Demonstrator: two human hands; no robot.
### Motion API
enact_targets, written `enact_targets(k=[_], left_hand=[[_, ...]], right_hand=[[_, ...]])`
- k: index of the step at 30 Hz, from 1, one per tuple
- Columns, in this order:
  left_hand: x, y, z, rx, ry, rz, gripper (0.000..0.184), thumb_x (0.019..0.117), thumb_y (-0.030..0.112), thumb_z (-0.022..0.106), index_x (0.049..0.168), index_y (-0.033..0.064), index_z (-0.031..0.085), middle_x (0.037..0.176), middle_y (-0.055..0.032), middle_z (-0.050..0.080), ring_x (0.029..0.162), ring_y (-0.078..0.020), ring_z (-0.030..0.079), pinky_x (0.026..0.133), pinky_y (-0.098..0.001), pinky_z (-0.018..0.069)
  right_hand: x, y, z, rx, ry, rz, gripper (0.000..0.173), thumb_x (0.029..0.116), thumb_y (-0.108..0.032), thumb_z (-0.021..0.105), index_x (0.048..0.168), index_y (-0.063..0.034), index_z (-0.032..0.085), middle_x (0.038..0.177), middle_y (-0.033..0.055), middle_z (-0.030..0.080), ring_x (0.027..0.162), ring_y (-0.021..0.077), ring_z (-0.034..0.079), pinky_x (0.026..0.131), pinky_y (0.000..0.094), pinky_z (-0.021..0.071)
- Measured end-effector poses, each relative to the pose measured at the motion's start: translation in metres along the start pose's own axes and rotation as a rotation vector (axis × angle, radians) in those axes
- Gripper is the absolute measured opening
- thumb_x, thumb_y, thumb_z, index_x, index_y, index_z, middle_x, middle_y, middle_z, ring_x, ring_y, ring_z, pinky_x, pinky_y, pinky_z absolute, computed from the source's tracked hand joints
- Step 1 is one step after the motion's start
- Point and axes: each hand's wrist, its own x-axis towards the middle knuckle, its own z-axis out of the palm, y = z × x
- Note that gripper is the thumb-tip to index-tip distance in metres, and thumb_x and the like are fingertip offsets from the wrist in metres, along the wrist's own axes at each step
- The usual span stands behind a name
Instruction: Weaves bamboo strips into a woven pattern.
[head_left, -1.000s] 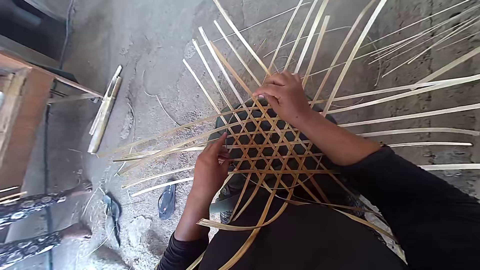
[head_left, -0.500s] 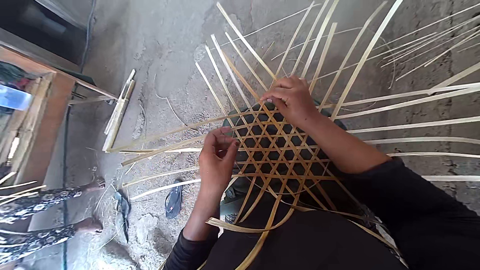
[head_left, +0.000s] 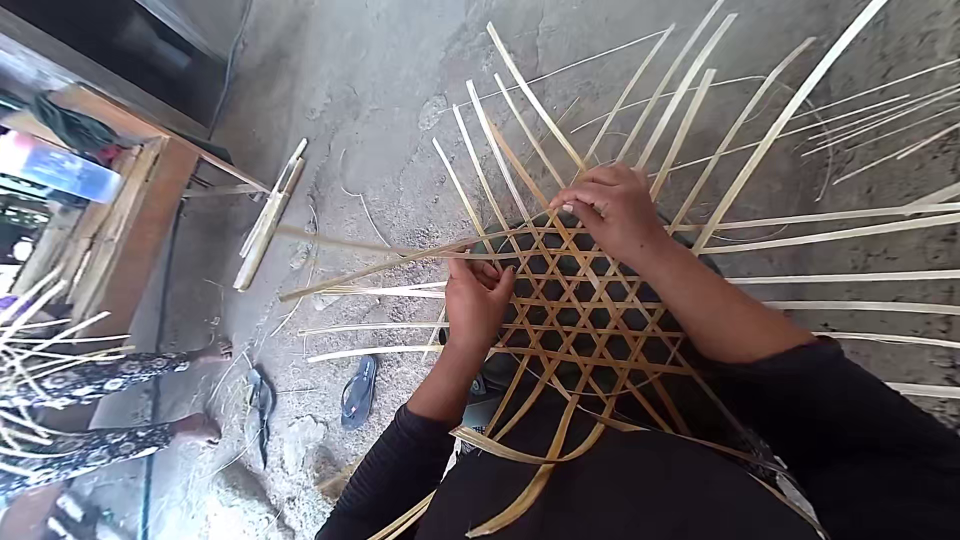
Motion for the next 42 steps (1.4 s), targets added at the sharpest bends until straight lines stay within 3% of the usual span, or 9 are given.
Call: enact_targets(k=[7,12,18,24,28,31,37,40,42], left_hand=[[0.011,-0.008,0.012,0.025,0.100,0.047,0.060,0.0881,0.022,0.082,0.134,0.0088,0.047,0.074,-0.0002,0.059,0.053,-0.0109,0.056,0.052,-0.0304,0.0537],[0.023,-0.008,-0.006,-0.464,-0.138,-0.286,0.053,0.0979,0.007,0.066,0.146,0.0103,0.045,0.076,-0.0027,0.060,0.049,-0.0092,0.054,0.044,-0.0241,0.0505],[0.034,-0.019,-0.026,-0.730,-0.382,-0.420,0.029,0.1105,0.017,0.043,0.127,0.0082,0.065,0.072,0.0033,0.055,0.051,-0.0021,0.048,0.048,-0.0151,0.0446],[0.012,-0.021,0.008,-0.765,0.023,-0.254,0.019,0.1035,0.014,0.051,0.089,0.0100,0.061,0.067,0.0005,0.063,0.053,-0.0090,0.061,0.053,-0.0254,0.0561],[-0.008,-0.028,0.007,-0.503,-0.007,0.126,0.032,0.0985,0.008,0.061,0.129,-0.0012,0.064,0.111,-0.0116,0.073,0.091,-0.0209,0.074,0.083,-0.0390,0.0640],[-0.007,-0.004,-0.003,-0.379,-0.082,-0.078,0.057,0.1009,0.013,0.063,0.152,-0.0021,0.042,0.125,-0.0130,0.070,0.106,-0.0173,0.072,0.094,-0.0359,0.0588],[-0.016,0.031,-0.007,-0.796,-0.111,-0.250,0.042,0.1059,0.004,0.044,0.148,0.0010,0.040,0.110,-0.0168,0.070,0.095,-0.0233,0.073,0.089,-0.0389,0.0598],[0.001,0.034,-0.015,-0.483,-0.412,-0.105,0.063,0.1060,0.006,0.045,0.163,0.0086,0.018,0.128,-0.0122,0.067,0.103,-0.0192,0.071,0.094,-0.0368,0.0569],[0.018,0.023,-0.014,-0.147,-0.350,0.137,0.056,0.1060,0.012,0.050,0.160,0.0127,0.036,0.130,-0.0083,0.066,0.101,-0.0168,0.068,0.087,-0.0373,0.0573]], right_hand=[[-0.001,0.000,0.000,-0.011,0.007,0.008,0.023,0.1047,-0.020,0.056,0.111,-0.0226,0.078,0.115,0.0060,0.072,0.116,0.0290,0.061,0.102,0.0550,0.0392],[-0.001,0.000,-0.001,-0.012,0.014,0.000,0.022,0.1047,-0.020,0.057,0.111,-0.0221,0.078,0.115,0.0071,0.072,0.117,0.0302,0.061,0.103,0.0567,0.0400],[0.000,0.000,0.001,-0.005,0.007,0.000,0.022,0.1048,-0.022,0.057,0.111,-0.0223,0.078,0.115,0.0062,0.072,0.116,0.0293,0.061,0.102,0.0556,0.0395],[-0.001,-0.001,0.001,0.004,0.010,-0.013,0.023,0.1051,-0.022,0.056,0.112,-0.0231,0.077,0.114,0.0055,0.071,0.114,0.0289,0.060,0.101,0.0546,0.0398],[-0.002,0.001,0.002,0.004,0.021,-0.013,0.022,0.1050,-0.022,0.056,0.111,-0.0229,0.078,0.114,0.0049,0.072,0.115,0.0278,0.061,0.102,0.0552,0.0403],[-0.001,0.001,0.003,-0.021,0.009,-0.018,0.023,0.1054,-0.022,0.055,0.112,-0.0223,0.077,0.112,0.0055,0.071,0.113,0.0285,0.062,0.101,0.0545,0.0412],[0.000,-0.001,0.003,-0.017,0.008,-0.016,0.023,0.1050,-0.020,0.056,0.112,-0.0207,0.077,0.111,0.0067,0.071,0.111,0.0296,0.062,0.100,0.0548,0.0418],[-0.001,-0.001,0.003,-0.014,-0.008,-0.009,0.023,0.1053,-0.021,0.055,0.113,-0.0206,0.077,0.114,0.0071,0.072,0.114,0.0304,0.062,0.101,0.0559,0.0415],[0.000,-0.002,0.000,-0.012,-0.024,0.012,0.024,0.1051,-0.021,0.055,0.114,-0.0210,0.077,0.117,0.0077,0.071,0.117,0.0310,0.062,0.103,0.0577,0.0408]])
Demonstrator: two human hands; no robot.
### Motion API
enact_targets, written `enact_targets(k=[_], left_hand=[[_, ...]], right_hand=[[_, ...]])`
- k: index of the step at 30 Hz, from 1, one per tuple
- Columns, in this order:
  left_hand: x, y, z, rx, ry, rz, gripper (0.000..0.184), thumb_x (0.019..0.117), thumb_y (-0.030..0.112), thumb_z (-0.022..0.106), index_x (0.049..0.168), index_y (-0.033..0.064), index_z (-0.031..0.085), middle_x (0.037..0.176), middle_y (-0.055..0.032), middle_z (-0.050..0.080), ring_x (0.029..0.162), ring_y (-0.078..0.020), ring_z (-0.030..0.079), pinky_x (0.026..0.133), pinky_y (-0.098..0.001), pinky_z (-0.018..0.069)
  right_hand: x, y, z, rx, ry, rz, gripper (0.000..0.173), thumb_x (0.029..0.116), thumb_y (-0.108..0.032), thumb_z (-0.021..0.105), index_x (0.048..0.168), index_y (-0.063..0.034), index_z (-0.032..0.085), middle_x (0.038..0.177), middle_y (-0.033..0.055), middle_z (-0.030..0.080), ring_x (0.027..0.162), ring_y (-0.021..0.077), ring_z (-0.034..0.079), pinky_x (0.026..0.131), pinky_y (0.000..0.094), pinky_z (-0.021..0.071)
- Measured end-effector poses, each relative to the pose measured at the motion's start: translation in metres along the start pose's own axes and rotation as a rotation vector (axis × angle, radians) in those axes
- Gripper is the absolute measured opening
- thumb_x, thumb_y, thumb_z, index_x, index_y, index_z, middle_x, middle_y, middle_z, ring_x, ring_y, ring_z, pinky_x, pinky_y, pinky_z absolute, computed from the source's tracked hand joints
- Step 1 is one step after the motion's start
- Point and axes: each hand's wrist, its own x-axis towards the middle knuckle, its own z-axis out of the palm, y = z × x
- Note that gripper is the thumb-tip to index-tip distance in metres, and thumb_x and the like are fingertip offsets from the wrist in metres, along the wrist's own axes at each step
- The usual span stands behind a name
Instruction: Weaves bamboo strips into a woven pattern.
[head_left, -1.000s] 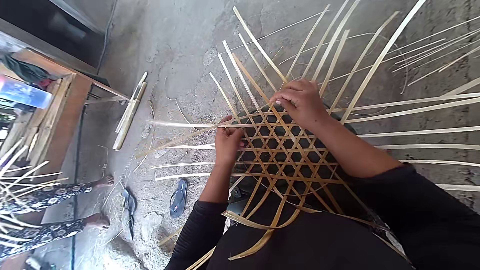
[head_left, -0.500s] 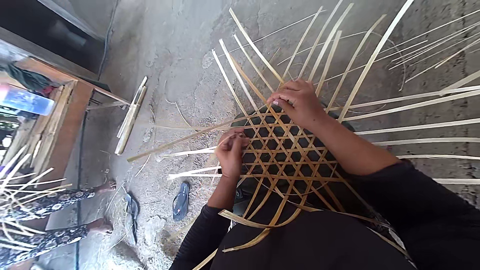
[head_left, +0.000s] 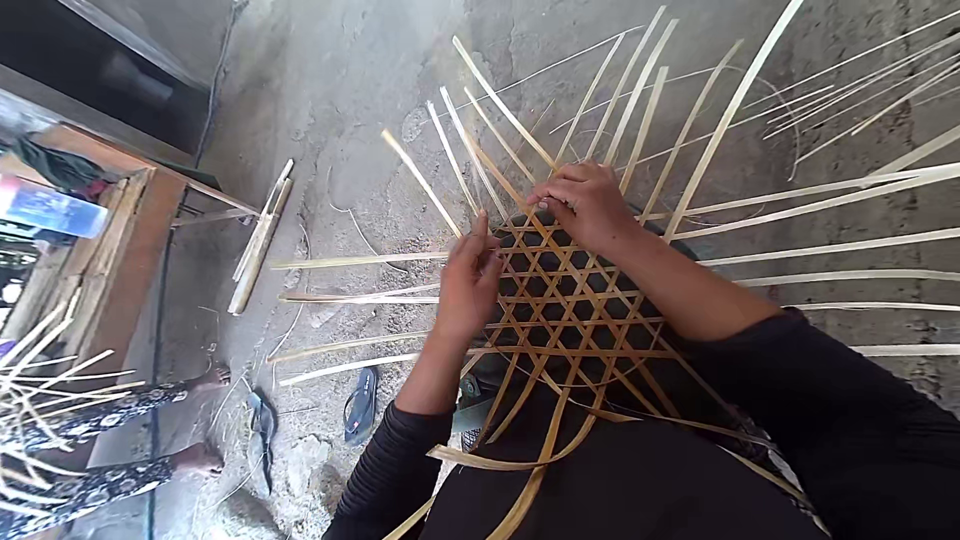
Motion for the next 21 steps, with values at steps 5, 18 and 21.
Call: enact_targets(k=[5,18,21], left_hand=[[0.041,-0.042,-0.014,-0.543,0.058,-0.211,0.034,0.1071,0.004,0.038,0.137,0.0054,0.054,0.096,-0.0020,0.065,0.080,-0.0079,0.064,0.077,-0.0245,0.0551],[0.012,-0.039,0.013,-0.030,0.280,0.155,0.019,0.1029,0.018,0.058,0.106,0.0093,0.074,0.100,-0.0015,0.072,0.087,-0.0100,0.068,0.078,-0.0303,0.0579],[0.009,-0.030,0.016,0.450,0.271,0.439,0.030,0.1010,0.012,0.061,0.129,0.0045,0.070,0.112,-0.0145,0.071,0.096,-0.0212,0.071,0.084,-0.0359,0.0604]], right_hand=[[0.000,0.002,0.002,-0.018,0.026,-0.022,0.023,0.1050,-0.020,0.055,0.113,-0.0212,0.077,0.113,0.0066,0.071,0.115,0.0298,0.061,0.103,0.0550,0.0405],[-0.002,0.001,0.003,-0.018,0.041,-0.029,0.024,0.1057,-0.021,0.054,0.113,-0.0215,0.077,0.113,0.0051,0.071,0.114,0.0271,0.061,0.102,0.0516,0.0408],[0.001,0.003,0.003,-0.024,0.045,-0.029,0.024,0.1055,-0.021,0.054,0.114,-0.0212,0.077,0.114,0.0060,0.071,0.113,0.0280,0.061,0.101,0.0523,0.0416]])
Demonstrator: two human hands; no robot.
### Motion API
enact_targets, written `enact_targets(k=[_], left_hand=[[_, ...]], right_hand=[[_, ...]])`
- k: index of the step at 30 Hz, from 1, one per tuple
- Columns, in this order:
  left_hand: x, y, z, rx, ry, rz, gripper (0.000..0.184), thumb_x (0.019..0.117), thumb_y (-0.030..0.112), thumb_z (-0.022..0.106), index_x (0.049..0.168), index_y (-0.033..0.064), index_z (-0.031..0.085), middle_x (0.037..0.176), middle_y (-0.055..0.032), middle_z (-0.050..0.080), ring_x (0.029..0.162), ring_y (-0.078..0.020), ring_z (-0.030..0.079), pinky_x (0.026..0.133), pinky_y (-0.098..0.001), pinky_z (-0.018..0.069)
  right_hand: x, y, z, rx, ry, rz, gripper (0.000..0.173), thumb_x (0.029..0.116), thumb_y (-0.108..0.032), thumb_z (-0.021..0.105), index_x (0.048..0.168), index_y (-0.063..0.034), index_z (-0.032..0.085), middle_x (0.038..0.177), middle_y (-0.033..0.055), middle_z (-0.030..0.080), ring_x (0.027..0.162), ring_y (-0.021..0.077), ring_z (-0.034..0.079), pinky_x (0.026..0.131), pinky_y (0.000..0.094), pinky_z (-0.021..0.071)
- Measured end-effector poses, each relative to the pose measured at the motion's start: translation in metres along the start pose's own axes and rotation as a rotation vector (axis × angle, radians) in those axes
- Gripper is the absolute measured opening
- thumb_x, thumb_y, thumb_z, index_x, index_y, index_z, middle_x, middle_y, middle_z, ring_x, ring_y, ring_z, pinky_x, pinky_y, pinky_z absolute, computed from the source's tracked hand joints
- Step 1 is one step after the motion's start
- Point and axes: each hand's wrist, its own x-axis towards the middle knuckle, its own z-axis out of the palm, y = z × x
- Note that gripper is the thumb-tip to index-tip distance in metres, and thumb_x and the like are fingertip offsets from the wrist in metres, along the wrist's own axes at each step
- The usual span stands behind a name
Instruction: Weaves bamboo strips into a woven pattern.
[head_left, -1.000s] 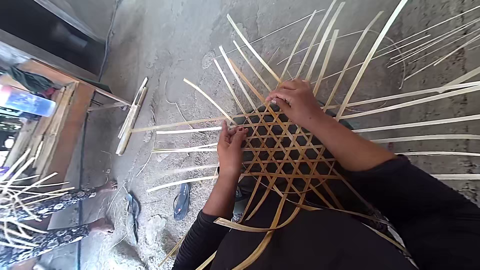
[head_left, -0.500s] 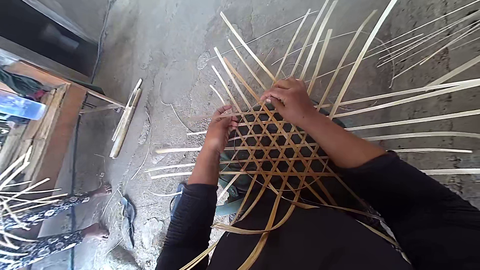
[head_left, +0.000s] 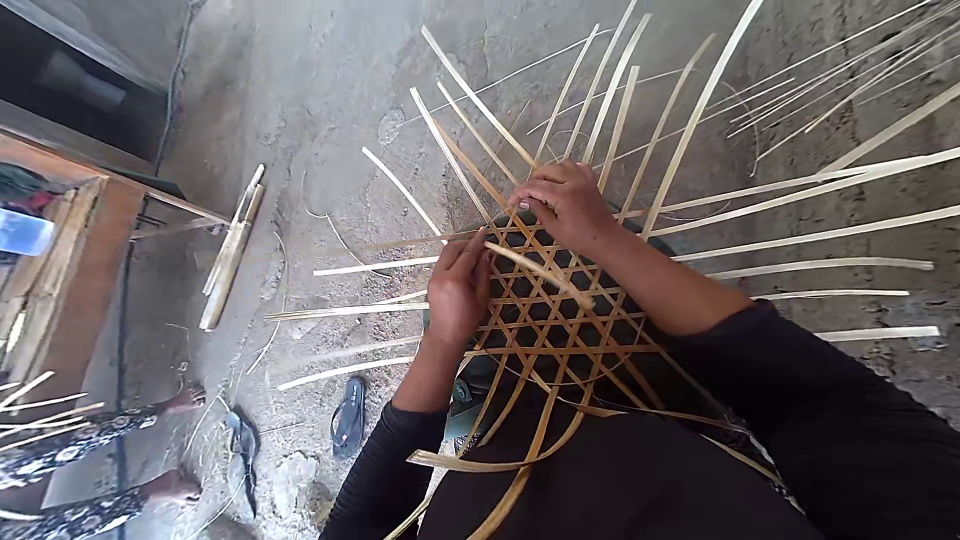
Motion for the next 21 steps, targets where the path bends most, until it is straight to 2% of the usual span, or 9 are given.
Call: enact_targets(k=[2,6,10,13,14,16,18,20,21], left_hand=[[0.016,0.005,-0.006,0.177,-0.087,-0.032,0.029,0.1023,0.016,0.061,0.127,0.0046,0.072,0.106,-0.0158,0.073,0.092,-0.0272,0.072,0.081,-0.0423,0.0604],[0.051,-0.007,-0.014,0.217,-0.241,-0.242,0.023,0.1016,0.023,0.061,0.102,0.0061,0.077,0.094,-0.0125,0.074,0.088,-0.0283,0.072,0.082,-0.0506,0.0574],[0.058,-0.041,0.001,-0.238,-0.326,-0.616,0.024,0.1019,0.027,0.064,0.096,0.0065,0.073,0.076,-0.0013,0.068,0.066,-0.0103,0.061,0.066,-0.0326,0.0524],[0.064,-0.044,0.002,-0.465,-0.353,-0.757,0.020,0.1005,0.022,0.067,0.100,0.0030,0.072,0.071,0.0005,0.064,0.058,-0.0054,0.055,0.057,-0.0229,0.0479],[0.062,-0.038,-0.001,-0.418,-0.307,-0.751,0.020,0.0981,0.022,0.071,0.104,0.0033,0.071,0.072,-0.0014,0.066,0.058,-0.0077,0.058,0.058,-0.0256,0.0507],[0.059,-0.010,-0.012,-0.200,-0.165,-0.608,0.040,0.0927,0.023,0.077,0.122,0.0026,0.058,0.081,-0.0093,0.070,0.068,-0.0209,0.068,0.068,-0.0431,0.0590],[0.061,0.017,-0.016,-0.058,-0.056,-0.354,0.045,0.0936,0.025,0.074,0.126,0.0010,0.054,0.084,-0.0086,0.068,0.068,-0.0229,0.067,0.065,-0.0450,0.0583],[0.076,0.033,-0.016,0.008,-0.217,-0.180,0.037,0.0995,0.021,0.065,0.131,0.0032,0.059,0.107,-0.0118,0.071,0.080,-0.0247,0.070,0.074,-0.0453,0.0595],[0.084,0.037,-0.015,0.061,-0.376,-0.165,0.037,0.1021,0.020,0.061,0.136,0.0055,0.060,0.122,-0.0148,0.069,0.097,-0.0295,0.071,0.086,-0.0502,0.0576]], right_hand=[[0.000,0.000,0.001,-0.010,-0.011,-0.002,0.025,0.1056,-0.021,0.054,0.115,-0.0211,0.077,0.114,0.0067,0.071,0.114,0.0291,0.062,0.101,0.0533,0.0419],[0.000,-0.001,0.002,-0.040,-0.015,0.002,0.024,0.1055,-0.020,0.054,0.114,-0.0216,0.077,0.113,0.0069,0.071,0.114,0.0298,0.062,0.101,0.0540,0.0413],[-0.001,-0.003,0.001,-0.077,-0.021,0.004,0.024,0.1051,-0.018,0.055,0.114,-0.0207,0.077,0.114,0.0083,0.071,0.115,0.0309,0.062,0.105,0.0551,0.0405],[-0.001,-0.001,-0.001,-0.060,-0.026,0.022,0.023,0.1043,-0.018,0.057,0.112,-0.0201,0.078,0.115,0.0076,0.072,0.115,0.0305,0.062,0.104,0.0551,0.0412],[-0.002,-0.001,-0.003,-0.042,-0.034,0.033,0.022,0.1035,-0.018,0.058,0.112,-0.0194,0.078,0.115,0.0070,0.072,0.115,0.0299,0.062,0.104,0.0554,0.0413],[0.001,-0.003,-0.008,0.004,-0.036,0.084,0.022,0.1009,-0.017,0.063,0.121,-0.0162,0.074,0.111,0.0053,0.074,0.111,0.0277,0.066,0.105,0.0564,0.0423],[0.008,-0.009,-0.014,0.034,-0.038,0.164,0.040,0.0976,-0.016,0.069,0.137,-0.0150,0.063,0.102,0.0034,0.075,0.104,0.0248,0.068,0.107,0.0559,0.0431],[0.015,-0.016,-0.017,0.037,-0.056,0.220,0.058,0.0951,-0.016,0.072,0.149,-0.0119,0.051,0.101,0.0056,0.074,0.104,0.0267,0.068,0.108,0.0558,0.0427],[0.016,-0.019,-0.017,0.025,-0.075,0.220,0.064,0.0947,-0.015,0.072,0.153,-0.0096,0.045,0.101,0.0072,0.074,0.104,0.0284,0.068,0.107,0.0567,0.0423]])
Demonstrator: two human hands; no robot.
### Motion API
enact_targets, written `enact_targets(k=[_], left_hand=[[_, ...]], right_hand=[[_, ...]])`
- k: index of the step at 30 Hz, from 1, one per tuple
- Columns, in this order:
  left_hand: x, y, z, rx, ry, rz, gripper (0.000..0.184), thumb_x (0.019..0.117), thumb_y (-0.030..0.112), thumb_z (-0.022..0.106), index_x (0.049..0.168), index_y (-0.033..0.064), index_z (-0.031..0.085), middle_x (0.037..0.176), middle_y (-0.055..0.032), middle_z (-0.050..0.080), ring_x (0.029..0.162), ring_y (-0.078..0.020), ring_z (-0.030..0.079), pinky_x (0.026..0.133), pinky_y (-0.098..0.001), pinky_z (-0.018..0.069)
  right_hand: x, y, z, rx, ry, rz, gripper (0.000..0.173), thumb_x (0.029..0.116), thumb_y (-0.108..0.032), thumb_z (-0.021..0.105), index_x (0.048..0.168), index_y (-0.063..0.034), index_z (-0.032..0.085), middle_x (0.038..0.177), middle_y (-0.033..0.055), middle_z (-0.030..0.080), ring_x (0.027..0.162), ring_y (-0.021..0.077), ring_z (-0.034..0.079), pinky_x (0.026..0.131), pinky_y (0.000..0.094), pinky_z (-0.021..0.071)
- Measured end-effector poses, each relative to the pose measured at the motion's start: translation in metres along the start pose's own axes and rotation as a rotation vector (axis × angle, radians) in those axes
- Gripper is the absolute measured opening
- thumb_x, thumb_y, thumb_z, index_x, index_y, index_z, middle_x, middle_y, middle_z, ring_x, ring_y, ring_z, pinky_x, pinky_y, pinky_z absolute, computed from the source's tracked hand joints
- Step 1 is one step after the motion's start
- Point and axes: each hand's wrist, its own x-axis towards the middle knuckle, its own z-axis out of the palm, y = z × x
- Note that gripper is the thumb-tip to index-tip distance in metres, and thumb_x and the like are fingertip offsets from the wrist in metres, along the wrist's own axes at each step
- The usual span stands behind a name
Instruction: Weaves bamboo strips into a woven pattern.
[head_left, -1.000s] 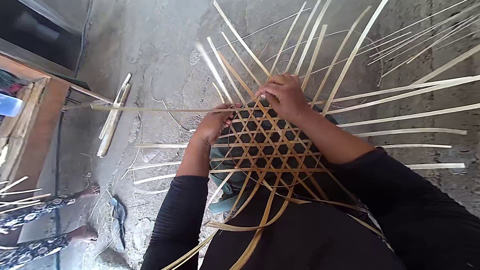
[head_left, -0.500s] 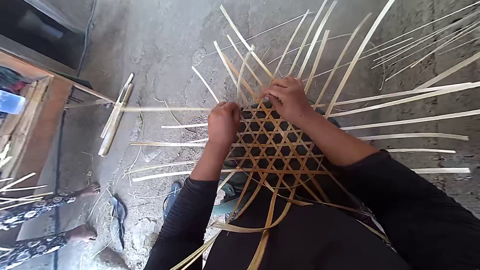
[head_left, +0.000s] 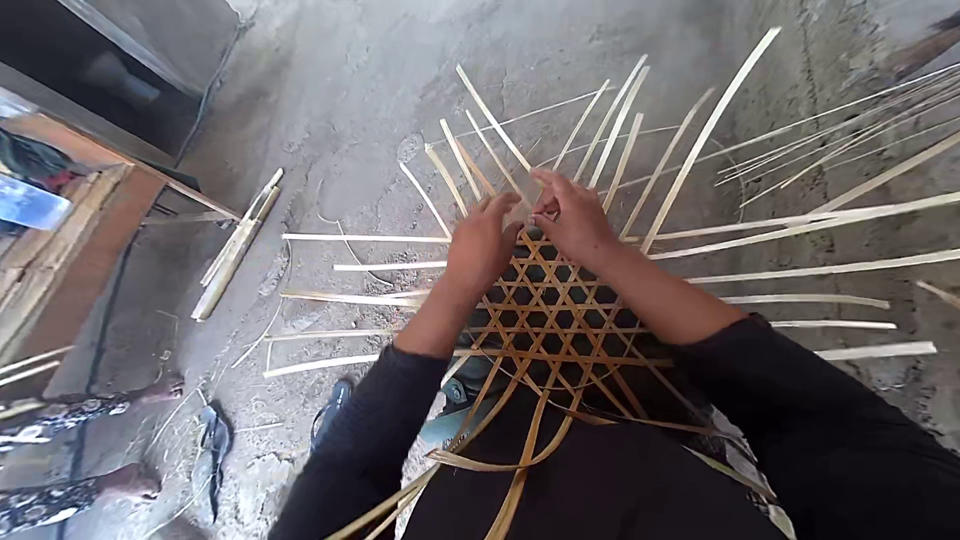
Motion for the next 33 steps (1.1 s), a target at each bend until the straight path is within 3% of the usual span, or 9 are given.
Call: enact_targets(k=[2,7,10,13,17,19,24,28,33], left_hand=[[0.019,0.001,0.006,0.150,-0.218,0.006,0.032,0.1037,0.016,0.057,0.132,0.0039,0.064,0.127,-0.0198,0.067,0.115,-0.0376,0.067,0.099,-0.0586,0.0521],[0.024,0.005,0.002,0.282,-0.332,0.086,0.024,0.1052,0.007,0.047,0.120,0.0016,0.065,0.109,-0.0227,0.069,0.104,-0.0426,0.069,0.088,-0.0610,0.0544],[0.020,0.002,-0.006,0.275,-0.356,0.109,0.026,0.1056,0.006,0.045,0.127,0.0055,0.059,0.105,-0.0231,0.070,0.096,-0.0451,0.070,0.081,-0.0629,0.0552],[0.018,0.000,-0.009,0.294,-0.320,0.123,0.030,0.1043,0.002,0.044,0.130,0.0077,0.059,0.104,-0.0236,0.069,0.096,-0.0461,0.070,0.079,-0.0636,0.0551],[0.026,0.002,-0.030,0.374,-0.244,0.127,0.031,0.1057,0.002,0.042,0.131,0.0066,0.058,0.109,-0.0227,0.068,0.098,-0.0434,0.070,0.079,-0.0598,0.0562],[0.034,0.009,-0.050,0.435,-0.212,0.093,0.031,0.1075,0.006,0.040,0.135,0.0049,0.054,0.112,-0.0228,0.068,0.099,-0.0432,0.070,0.080,-0.0592,0.0567],[0.056,0.038,-0.115,0.539,-0.116,0.108,0.049,0.1081,0.009,0.041,0.157,0.0132,0.035,0.108,-0.0266,0.069,0.098,-0.0489,0.069,0.080,-0.0650,0.0542],[0.081,0.066,-0.189,0.600,0.053,0.018,0.062,0.1012,0.003,0.051,0.159,0.0221,0.037,0.118,-0.0309,0.066,0.107,-0.0543,0.064,0.082,-0.0711,0.0506],[0.090,0.084,-0.263,0.372,0.438,-0.122,0.065,0.0937,0.004,0.060,0.154,0.0067,0.037,0.123,-0.0310,0.065,0.114,-0.0509,0.063,0.094,-0.0679,0.0492]], right_hand=[[0.002,-0.005,-0.002,-0.046,-0.025,-0.050,0.070,0.0944,-0.015,0.072,0.156,-0.0072,0.040,0.100,0.0088,0.074,0.102,0.0303,0.068,0.106,0.0574,0.0428],[-0.020,-0.019,-0.038,-0.197,-0.021,-0.240,0.048,0.0984,-0.020,0.065,0.145,-0.0119,0.056,0.129,0.0139,0.067,0.129,0.0368,0.057,0.113,0.0581,0.0396],[-0.060,-0.043,-0.052,-0.113,-0.220,0.006,0.022,0.1021,-0.025,0.062,0.118,-0.0129,0.072,0.109,0.0069,0.073,0.104,0.0236,0.069,0.094,0.0507,0.0560],[-0.081,-0.061,-0.050,0.167,-0.546,0.353,0.045,0.0987,-0.028,0.071,0.141,-0.0147,0.060,0.117,0.0103,0.071,0.096,0.0222,0.072,0.086,0.0463,0.0606],[-0.073,-0.080,-0.056,0.352,-0.599,0.493,0.062,0.1009,-0.036,0.067,0.156,-0.0249,0.040,0.126,0.0140,0.066,0.098,0.0224,0.071,0.085,0.0413,0.0593],[-0.066,-0.084,-0.048,0.480,-0.542,0.472,0.070,0.0993,-0.035,0.069,0.159,-0.0231,0.034,0.138,0.0164,0.061,0.108,0.0242,0.071,0.090,0.0417,0.0598],[-0.032,-0.135,-0.023,0.980,-0.082,0.535,0.069,0.1033,-0.017,0.061,0.159,-0.0095,0.022,0.128,0.0217,0.061,0.109,0.0260,0.069,0.092,0.0396,0.0585],[0.037,-0.145,-0.040,0.711,0.077,0.238,0.069,0.1065,-0.039,0.054,0.162,-0.0171,0.020,0.134,0.0221,0.061,0.108,0.0324,0.066,0.088,0.0513,0.0551],[0.159,-0.157,-0.116,0.285,0.251,-0.133,0.053,0.1049,-0.033,0.057,0.155,-0.0164,0.048,0.122,0.0199,0.067,0.101,0.0296,0.066,0.092,0.0512,0.0524]])
